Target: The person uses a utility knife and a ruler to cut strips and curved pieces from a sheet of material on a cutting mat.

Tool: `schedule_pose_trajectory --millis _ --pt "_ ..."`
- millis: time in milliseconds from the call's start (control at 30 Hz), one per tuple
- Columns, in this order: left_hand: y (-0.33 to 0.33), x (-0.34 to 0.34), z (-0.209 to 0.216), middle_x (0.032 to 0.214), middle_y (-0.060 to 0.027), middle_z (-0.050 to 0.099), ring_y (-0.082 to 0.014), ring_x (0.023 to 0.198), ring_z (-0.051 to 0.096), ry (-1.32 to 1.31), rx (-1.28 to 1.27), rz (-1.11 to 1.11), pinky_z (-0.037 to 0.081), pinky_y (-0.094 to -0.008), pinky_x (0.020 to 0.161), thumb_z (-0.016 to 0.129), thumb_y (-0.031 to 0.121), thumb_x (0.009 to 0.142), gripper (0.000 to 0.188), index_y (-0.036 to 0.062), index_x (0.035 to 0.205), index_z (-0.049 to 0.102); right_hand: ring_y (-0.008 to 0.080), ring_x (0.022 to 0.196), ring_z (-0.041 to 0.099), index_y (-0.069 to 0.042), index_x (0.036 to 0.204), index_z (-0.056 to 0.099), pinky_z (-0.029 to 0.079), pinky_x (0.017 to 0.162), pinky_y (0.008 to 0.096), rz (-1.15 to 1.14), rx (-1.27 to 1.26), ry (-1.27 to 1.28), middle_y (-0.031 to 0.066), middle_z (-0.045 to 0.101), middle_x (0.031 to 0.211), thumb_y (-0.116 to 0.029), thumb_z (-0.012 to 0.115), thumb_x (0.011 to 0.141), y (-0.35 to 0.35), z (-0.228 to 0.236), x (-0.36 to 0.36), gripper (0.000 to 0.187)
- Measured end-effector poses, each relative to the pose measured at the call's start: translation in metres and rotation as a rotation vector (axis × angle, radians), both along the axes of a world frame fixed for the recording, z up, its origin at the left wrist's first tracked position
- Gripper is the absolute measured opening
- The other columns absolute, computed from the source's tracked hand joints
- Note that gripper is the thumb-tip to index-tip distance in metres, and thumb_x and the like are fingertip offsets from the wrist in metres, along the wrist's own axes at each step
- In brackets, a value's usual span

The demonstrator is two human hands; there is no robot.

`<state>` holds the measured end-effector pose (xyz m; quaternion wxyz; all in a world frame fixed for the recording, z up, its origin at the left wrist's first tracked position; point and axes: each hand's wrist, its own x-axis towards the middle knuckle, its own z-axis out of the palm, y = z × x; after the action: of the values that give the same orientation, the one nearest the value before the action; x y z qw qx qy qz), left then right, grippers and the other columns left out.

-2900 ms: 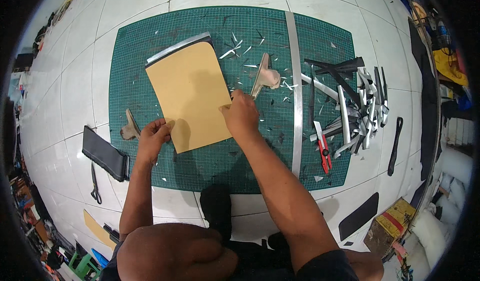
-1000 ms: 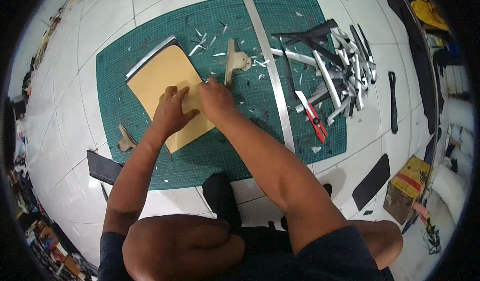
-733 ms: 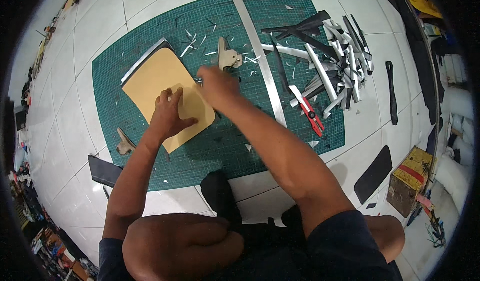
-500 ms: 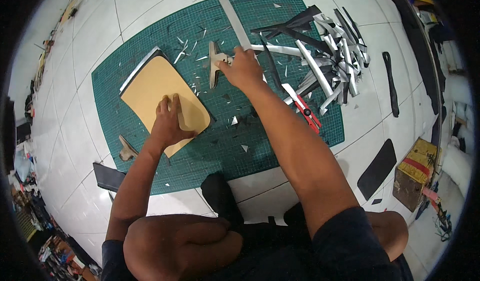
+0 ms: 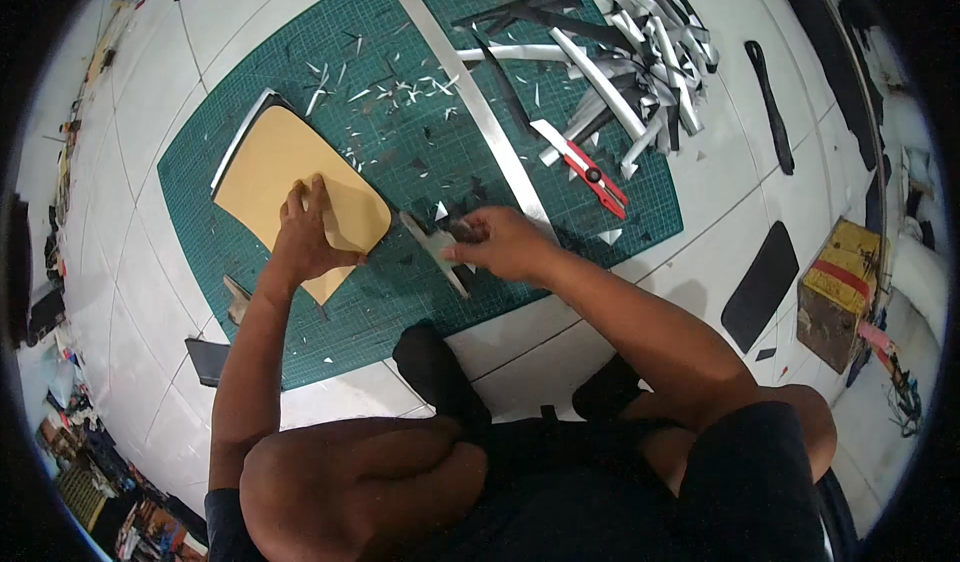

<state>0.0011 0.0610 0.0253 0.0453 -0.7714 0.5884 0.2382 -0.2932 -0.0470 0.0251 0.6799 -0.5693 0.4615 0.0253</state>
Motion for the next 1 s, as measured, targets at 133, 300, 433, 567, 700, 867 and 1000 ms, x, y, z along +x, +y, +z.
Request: schedule_pose_trajectory --millis 133,300,433,567,700,867,1000 --pt "-0.005 -0.004 -0.003 0.141 -0.0391 0.029 -0.0568 0.131 0.032 0.005 0.028 0.008 0.040 -0.0522 0.106 0.094 0.046 0.042 0.139 -0.0064 0.148 0.020 0.0166 0.084 0.067 0.009 0.116 0.058 0.053 0.072 0.0289 0.073 0.234 0.043 0.0151 0.069 0.097 -0.033 0.073 0.087 0.024 -0.008 -0.019 0.053" --pt "-0.004 0.003 -0.002 0.141 -0.0399 0.028 -0.0579 0.130 0.033 -0.007 0.039 -0.019 0.044 -0.0525 0.103 0.095 0.043 0.042 0.139 -0.0051 0.149 0.020 0.0163 0.076 0.069 0.007 0.105 0.066 0.054 0.069 0.0299 0.008 0.119 0.085 0.0127 0.072 0.088 -0.035 0.069 0.089 0.048 -0.009 0.010 0.044" --pt "-0.006 -0.001 0.001 0.141 -0.0399 0.029 -0.0562 0.131 0.033 0.005 0.037 -0.027 0.041 -0.0521 0.105 0.095 0.043 0.041 0.141 -0.0081 0.148 0.019 0.0235 0.084 0.070 0.006 0.104 0.067 0.054 0.075 0.0358 -0.071 -0.013 0.083 0.0157 0.072 0.091 -0.037 0.067 0.090 0.068 -0.020 0.028 0.045" --pt "-0.010 -0.005 0.003 0.141 -0.0405 0.028 -0.0552 0.132 0.033 -0.001 0.064 -0.036 0.037 -0.0513 0.109 0.096 0.043 0.039 0.143 -0.0107 0.147 0.019 0.0234 0.084 0.070 0.005 0.104 0.067 0.054 0.075 0.0355 -0.157 -0.016 0.050 0.0157 0.071 0.089 -0.038 0.067 0.090 0.071 -0.030 0.036 0.045" --pt "-0.008 -0.007 0.003 0.140 -0.0408 0.030 -0.0560 0.132 0.032 -0.008 0.059 0.001 0.037 -0.0543 0.106 0.095 0.046 0.041 0.144 -0.0088 0.148 0.017 0.0192 0.077 0.069 0.006 0.104 0.066 0.054 0.068 0.0323 -0.127 -0.052 -0.009 0.0146 0.071 0.088 -0.035 0.069 0.089 0.055 -0.033 0.048 0.043" --pt "-0.013 -0.020 0.007 0.142 -0.0419 0.026 -0.0574 0.132 0.031 -0.081 0.106 0.020 0.045 -0.0500 0.103 0.096 0.046 0.036 0.147 -0.0113 0.145 0.016 0.0229 0.078 0.070 0.004 0.097 0.069 0.053 0.071 0.0355 -0.117 -0.165 -0.073 0.0159 0.071 0.086 -0.038 0.071 0.086 0.019 -0.033 0.050 0.043" --pt "-0.018 -0.029 0.008 0.142 -0.0422 0.025 -0.0593 0.132 0.030 -0.128 0.137 0.015 0.050 -0.0497 0.097 0.094 0.053 0.036 0.148 -0.0117 0.145 0.016 0.0206 0.070 0.069 0.006 0.094 0.069 0.053 0.065 0.0331 -0.033 -0.105 -0.072 0.0156 0.071 0.081 -0.036 0.071 0.086 -0.004 -0.027 0.058 0.042"
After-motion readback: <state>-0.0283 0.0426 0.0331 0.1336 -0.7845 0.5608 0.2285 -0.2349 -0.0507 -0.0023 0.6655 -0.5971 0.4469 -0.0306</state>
